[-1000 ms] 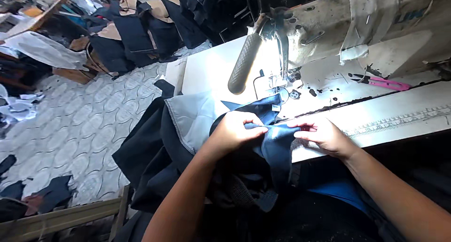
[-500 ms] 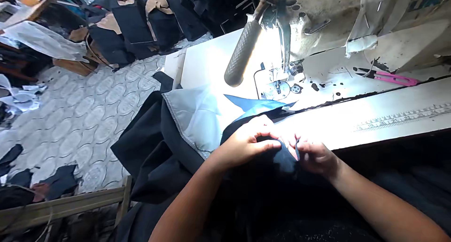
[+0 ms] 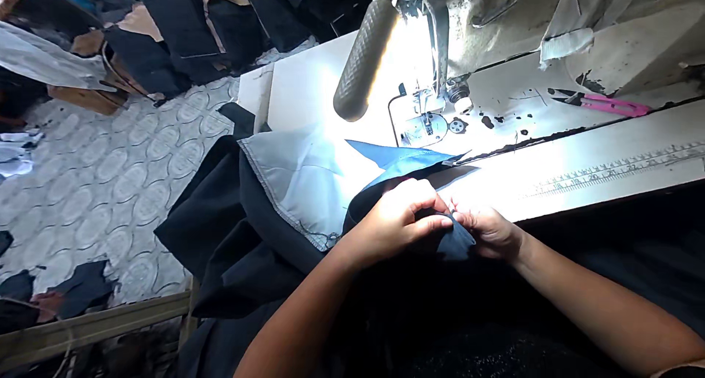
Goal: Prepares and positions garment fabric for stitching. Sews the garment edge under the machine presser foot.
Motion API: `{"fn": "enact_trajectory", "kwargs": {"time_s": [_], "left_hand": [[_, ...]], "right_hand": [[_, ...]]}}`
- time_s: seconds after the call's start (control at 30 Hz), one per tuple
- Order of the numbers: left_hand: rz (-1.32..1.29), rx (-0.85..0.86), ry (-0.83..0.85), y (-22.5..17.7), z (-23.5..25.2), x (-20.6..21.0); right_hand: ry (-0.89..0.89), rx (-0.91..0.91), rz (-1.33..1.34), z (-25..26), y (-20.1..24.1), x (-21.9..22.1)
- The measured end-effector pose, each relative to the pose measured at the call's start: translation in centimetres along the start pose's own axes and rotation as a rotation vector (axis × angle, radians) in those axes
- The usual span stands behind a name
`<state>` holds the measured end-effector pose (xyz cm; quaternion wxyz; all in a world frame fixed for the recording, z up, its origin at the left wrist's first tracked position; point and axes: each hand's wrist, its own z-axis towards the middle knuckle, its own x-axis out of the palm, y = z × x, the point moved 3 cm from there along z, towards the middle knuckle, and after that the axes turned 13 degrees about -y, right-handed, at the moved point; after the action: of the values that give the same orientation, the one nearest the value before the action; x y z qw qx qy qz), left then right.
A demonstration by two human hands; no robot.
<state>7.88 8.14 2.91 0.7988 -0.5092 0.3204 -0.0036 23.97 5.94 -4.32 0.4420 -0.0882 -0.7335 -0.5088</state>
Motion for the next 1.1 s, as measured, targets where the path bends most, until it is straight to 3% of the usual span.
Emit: {"fn": "enact_trajectory", "kwargs": {"time_s": [0.3,0.6,0.7,0.83,1.03,1.1], "left_hand": [[0.097,0.107,0.027,-0.1,0.2,0.2],[0.093,0.115,-0.069,0.6,0.2,0.3],[0.137,0.134,-0.151,0.3,0.3,-0.1],[0.192,0.08,-0.227,-0.1,0.4,-0.5],[-0.026,-0.075,-0.222,-0.2,0.1,0.0],[-0.034,-0.142,-0.22,0.6,-0.1,0.3]], "right_hand": [[0.03,0.025,0.159,0.0,-0.8,-0.1],[-0.016,0.095,-0.027,-0.1,0.6,0.2],[-0.217,-0.226,-0.397,-0.5,2.2,-0.2],[-0.271,-0.634,-0.959,-1.5,5.5,1.3],[-0.329,-0.699,-1.051,-1.3,6.3,1.6],[-0.303,-0.805,-1.196,-0.6,5.9,1.3]]}}
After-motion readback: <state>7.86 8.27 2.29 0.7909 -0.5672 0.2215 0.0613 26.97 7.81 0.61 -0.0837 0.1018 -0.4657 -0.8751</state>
